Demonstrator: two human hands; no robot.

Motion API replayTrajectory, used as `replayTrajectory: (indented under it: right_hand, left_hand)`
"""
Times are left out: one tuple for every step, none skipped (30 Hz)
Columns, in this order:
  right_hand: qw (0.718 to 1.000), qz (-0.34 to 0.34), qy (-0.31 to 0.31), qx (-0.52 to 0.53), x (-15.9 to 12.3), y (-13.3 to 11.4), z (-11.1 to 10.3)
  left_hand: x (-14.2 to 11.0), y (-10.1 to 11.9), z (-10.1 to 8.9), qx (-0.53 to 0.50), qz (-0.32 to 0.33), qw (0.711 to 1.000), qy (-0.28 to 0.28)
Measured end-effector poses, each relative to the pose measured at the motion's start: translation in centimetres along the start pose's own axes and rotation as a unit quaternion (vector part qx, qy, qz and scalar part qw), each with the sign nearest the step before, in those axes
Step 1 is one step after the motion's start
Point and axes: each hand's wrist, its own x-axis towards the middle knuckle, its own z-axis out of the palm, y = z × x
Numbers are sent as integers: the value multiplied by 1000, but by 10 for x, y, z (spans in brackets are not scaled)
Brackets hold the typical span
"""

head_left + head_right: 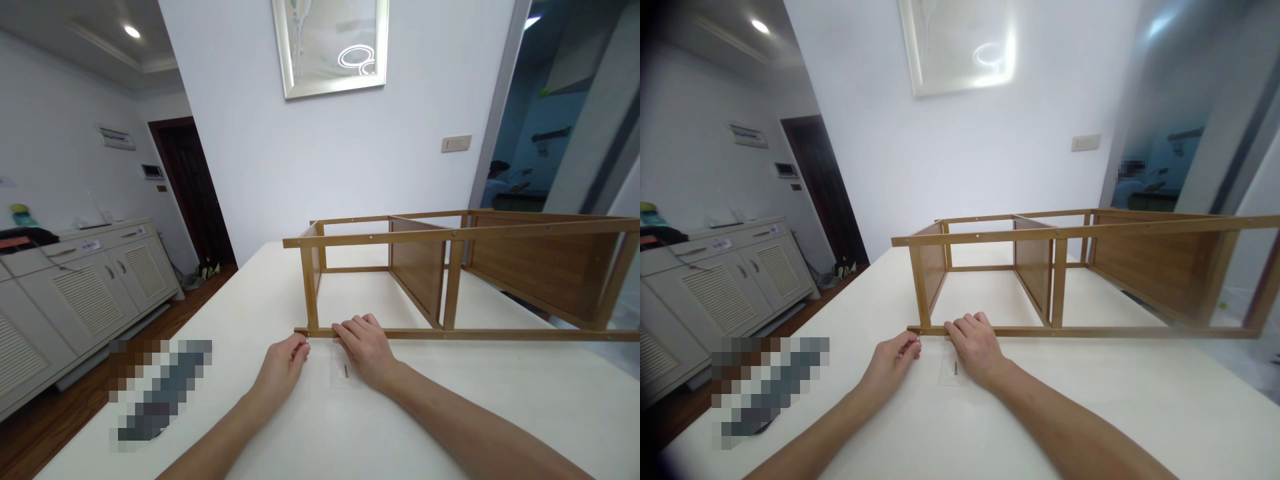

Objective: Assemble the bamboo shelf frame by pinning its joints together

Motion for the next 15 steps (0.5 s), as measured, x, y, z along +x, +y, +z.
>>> replayTrajectory:
  right_hand:
    - [1000,0,-1,2,0,0,-1]
    - [1000,0,-3,4,0,0,-1]
    - [1000,-1,-4,5,1,0,-1]
    - [1000,-2,-5,6,1,0,-2]
    - [1000,-3,-6,7,1,0,-2]
    - [1000,-4,-7,8,1,1,-2]
    - [1000,-5,-7,9,1,1,-2]
    - [1000,-5,-7,11,1,1,-2]
    - [1000,-5,-7,12,1,1,-1]
    - [1000,-5,-7,13,1,1,-1]
    - [1000,-4,-8,13,1,1,-1]
    - [1000,-4,-9,12,0,1,-1]
    - [1000,-4,-10,12,0,2,0]
    - [1000,-5,-11,11,0,2,0]
    - [1000,-7,-12,10,0,2,0]
  left_hand:
    - [0,1,-1,36,22,999,4]
    - [-1,1,-2,77,50,996,11]
    - [-1,1,-2,120,82,989,20]
    - [-1,1,-3,165,115,979,29]
    - [0,0,-4,209,147,966,36]
    - [0,-1,-4,251,174,951,41]
    - [0,-1,-5,291,196,936,42]
    - [1,-1,-6,328,213,920,41]
    - [1,-1,-7,360,225,904,40]
    - [1,0,-8,387,236,891,39]
    - [2,0,-9,407,244,880,37]
    - [2,1,-9,420,250,872,35]
    - [2,1,-9,427,252,868,33]
    - [2,1,-9,430,251,866,32]
    - [2,1,-9,431,248,867,30]
